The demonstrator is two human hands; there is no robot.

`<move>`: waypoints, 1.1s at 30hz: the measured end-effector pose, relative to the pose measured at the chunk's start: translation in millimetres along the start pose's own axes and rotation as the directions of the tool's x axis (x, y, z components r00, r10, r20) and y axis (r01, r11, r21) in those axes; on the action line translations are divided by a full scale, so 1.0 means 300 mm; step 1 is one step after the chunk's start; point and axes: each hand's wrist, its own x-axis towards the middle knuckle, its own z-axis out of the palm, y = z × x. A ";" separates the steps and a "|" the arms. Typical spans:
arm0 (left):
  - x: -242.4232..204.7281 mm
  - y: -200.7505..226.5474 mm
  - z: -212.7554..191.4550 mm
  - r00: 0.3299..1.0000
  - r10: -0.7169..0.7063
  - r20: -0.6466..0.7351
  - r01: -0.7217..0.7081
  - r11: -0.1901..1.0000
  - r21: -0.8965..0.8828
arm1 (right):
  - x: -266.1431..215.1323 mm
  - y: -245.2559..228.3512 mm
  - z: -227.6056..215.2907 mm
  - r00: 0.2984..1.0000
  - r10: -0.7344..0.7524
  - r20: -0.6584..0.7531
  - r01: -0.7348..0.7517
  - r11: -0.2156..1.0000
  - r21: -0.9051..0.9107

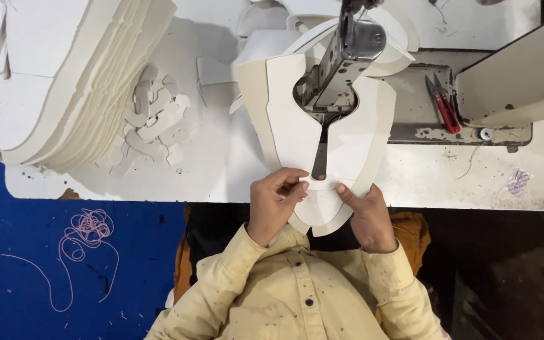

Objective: The person aligns white shoe upper components on the worktable and sews them together with an industrial sewing machine, guiding the pieces under the needle. They use scissors to trim threads and separate finished pieces, then pick up the next set of components to continue stitching.

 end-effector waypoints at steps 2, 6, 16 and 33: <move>0.003 -0.010 -0.001 1.000 -0.031 0.006 0.031 0.999 -0.037 | 0.000 -0.002 0.005 1.000 -0.016 0.000 0.016 1.000 -0.027; 0.007 -0.015 -0.007 0.999 -0.022 0.031 0.022 1.000 -0.014 | -0.001 0.000 0.019 0.998 -0.030 -0.053 0.026 0.997 -0.076; -0.027 -0.018 -0.092 0.976 0.140 -0.166 -0.090 0.957 0.274 | -0.010 0.049 -0.006 0.987 -0.084 -0.138 0.083 0.996 -0.008; -0.060 0.067 -0.022 0.977 -0.149 0.155 0.192 0.926 -0.325 | -0.101 0.056 -0.003 0.977 -0.138 -0.165 0.131 0.990 -0.056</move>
